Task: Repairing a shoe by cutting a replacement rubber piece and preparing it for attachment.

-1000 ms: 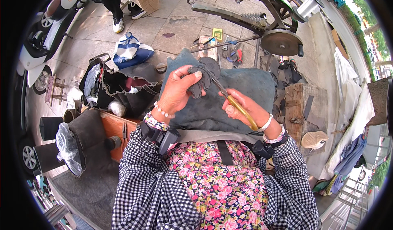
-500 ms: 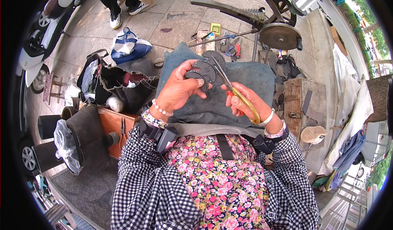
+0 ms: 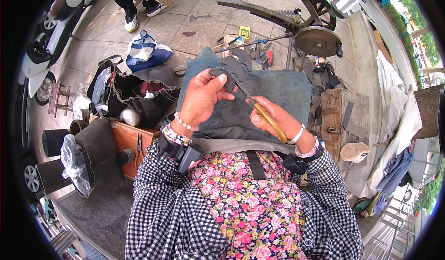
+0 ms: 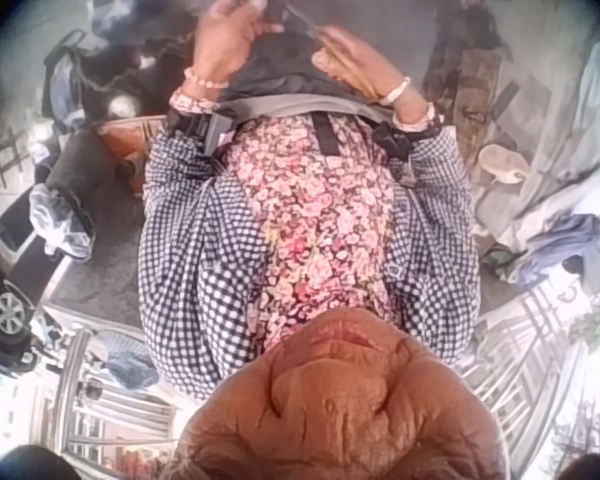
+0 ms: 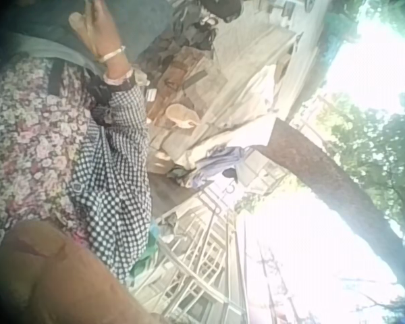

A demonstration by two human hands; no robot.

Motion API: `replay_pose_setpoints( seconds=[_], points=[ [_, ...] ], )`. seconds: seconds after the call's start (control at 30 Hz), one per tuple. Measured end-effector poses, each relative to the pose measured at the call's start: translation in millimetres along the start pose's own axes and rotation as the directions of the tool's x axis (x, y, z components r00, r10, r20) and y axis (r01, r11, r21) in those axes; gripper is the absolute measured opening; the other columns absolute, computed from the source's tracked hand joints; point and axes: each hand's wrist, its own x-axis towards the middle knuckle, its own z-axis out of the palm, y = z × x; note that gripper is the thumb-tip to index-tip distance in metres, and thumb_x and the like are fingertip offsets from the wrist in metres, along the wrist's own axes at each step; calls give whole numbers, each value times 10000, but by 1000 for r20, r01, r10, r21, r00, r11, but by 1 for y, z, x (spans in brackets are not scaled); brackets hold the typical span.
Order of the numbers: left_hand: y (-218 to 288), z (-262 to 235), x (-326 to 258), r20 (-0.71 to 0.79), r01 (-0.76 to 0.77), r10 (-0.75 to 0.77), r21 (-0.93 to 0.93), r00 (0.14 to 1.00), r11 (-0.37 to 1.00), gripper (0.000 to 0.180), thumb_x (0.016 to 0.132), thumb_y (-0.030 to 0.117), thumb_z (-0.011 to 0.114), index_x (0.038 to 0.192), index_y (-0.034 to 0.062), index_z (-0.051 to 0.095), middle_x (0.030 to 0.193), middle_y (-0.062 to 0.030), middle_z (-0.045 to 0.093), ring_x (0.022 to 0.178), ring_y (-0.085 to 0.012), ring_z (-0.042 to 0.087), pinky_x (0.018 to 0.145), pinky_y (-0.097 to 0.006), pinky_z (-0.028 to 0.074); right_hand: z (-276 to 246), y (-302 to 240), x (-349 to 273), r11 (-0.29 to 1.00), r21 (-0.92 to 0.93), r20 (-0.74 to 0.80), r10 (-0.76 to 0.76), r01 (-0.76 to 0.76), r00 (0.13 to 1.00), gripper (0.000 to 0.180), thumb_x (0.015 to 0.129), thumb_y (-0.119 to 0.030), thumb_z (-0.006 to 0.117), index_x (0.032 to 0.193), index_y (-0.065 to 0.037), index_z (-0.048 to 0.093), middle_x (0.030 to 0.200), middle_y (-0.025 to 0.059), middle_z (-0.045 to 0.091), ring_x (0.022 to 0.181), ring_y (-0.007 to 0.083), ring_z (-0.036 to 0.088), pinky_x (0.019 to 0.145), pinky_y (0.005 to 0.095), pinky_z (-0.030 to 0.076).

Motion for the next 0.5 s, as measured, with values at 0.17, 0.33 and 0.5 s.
replay_pose_setpoints(
  seconds=[0.17,0.33,0.5],
  points=[
    [-9,4,1,-16,63,-62,73,998,995,110,845,100,560,921,23,540,806,-73,622,672,-176,618,523,-278,507,1,6,3,1000,22,6,-6,6,1000,658,828,-453,553,1254,-4,330,838,16,473,691,83,478,595,212,426],
    [-8,9,-6,0,98,-98,63,995,993,100,835,94,571,899,22,544,774,-73,617,636,-169,610,512,-275,506,-1,-1,1,972,192,57,128,-137,990,694,829,-499,522,1265,-3,308,852,21,490,669,84,488,567,210,432],
    [-8,2,-9,-8,85,-84,89,996,992,88,827,75,569,892,19,549,754,-70,617,611,-171,610,507,-285,515,-1,-2,4,971,129,92,189,-200,978,652,836,-496,511,1272,-45,337,862,16,490,665,83,487,573,208,433]
  ],
)
